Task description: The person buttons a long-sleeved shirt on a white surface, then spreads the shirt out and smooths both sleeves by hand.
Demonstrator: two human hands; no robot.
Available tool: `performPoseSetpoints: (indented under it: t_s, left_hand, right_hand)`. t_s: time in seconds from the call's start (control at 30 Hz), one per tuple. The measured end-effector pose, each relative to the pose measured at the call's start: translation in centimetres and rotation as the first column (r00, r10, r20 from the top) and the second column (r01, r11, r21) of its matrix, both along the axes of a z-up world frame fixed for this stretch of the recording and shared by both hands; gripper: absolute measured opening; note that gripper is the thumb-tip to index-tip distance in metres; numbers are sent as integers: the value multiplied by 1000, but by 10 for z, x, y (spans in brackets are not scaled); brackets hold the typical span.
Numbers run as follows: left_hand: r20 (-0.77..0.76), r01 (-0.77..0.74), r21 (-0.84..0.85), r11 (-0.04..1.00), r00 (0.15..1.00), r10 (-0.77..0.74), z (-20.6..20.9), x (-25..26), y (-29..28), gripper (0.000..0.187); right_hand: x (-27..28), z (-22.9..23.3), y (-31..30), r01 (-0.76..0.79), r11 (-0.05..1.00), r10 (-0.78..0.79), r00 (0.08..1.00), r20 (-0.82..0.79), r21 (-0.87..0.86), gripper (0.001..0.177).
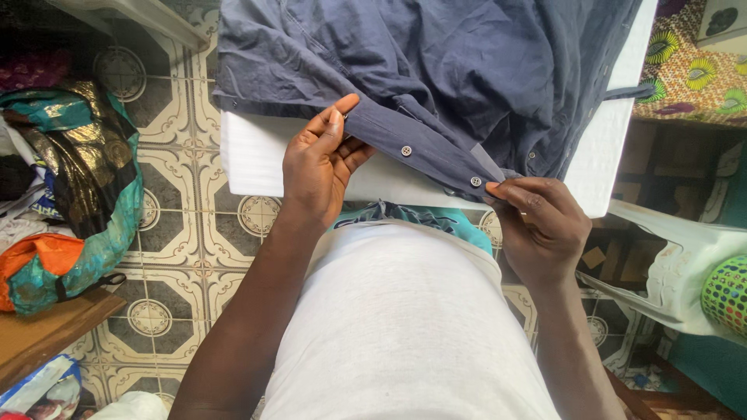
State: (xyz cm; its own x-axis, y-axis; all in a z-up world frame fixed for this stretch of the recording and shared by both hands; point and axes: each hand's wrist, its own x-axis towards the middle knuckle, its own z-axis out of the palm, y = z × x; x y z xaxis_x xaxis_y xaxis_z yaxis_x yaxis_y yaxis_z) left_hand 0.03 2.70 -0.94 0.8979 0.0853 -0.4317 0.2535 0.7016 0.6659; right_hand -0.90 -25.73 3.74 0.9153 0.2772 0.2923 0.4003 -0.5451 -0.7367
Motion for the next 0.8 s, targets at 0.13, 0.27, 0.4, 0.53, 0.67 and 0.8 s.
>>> performPoseSetpoints:
  t_s: [0.13,0.27,0.4,0.53,0.67,0.8]
  left_hand:
    - [-4,5,-82,997,1000,-5,1,0,3,42]
    - [-5,-21,-159,987,1000,21,1,-2,4,41]
    - [10,-100,-205,974,994,105,-2,-2,7,39]
    - [-3,-158,-197,968,987,160,-10,2,11,40]
    - [33,-177,-250,952,981,191,-26,8,17,39]
    - [15,-220,-233,947,973,229,-42,15,22,40]
  right_hand:
    - [-1,-3,0,0,1000,0,1000,6,-4,19]
    - [-2,-5,-3,1,1000,-1,1000,-12,-24,20]
    - [-3,-5,-6,30,1000,-30,1000,-3,-6,20]
    - [-5,-5,-12,44,999,-44,999,-13,-25,19]
    - [-5,-8,-15,7,999,-7,1000,-4,-44,19]
    - [-6,-9,-18,44,998,-47,997,-55,-48,21]
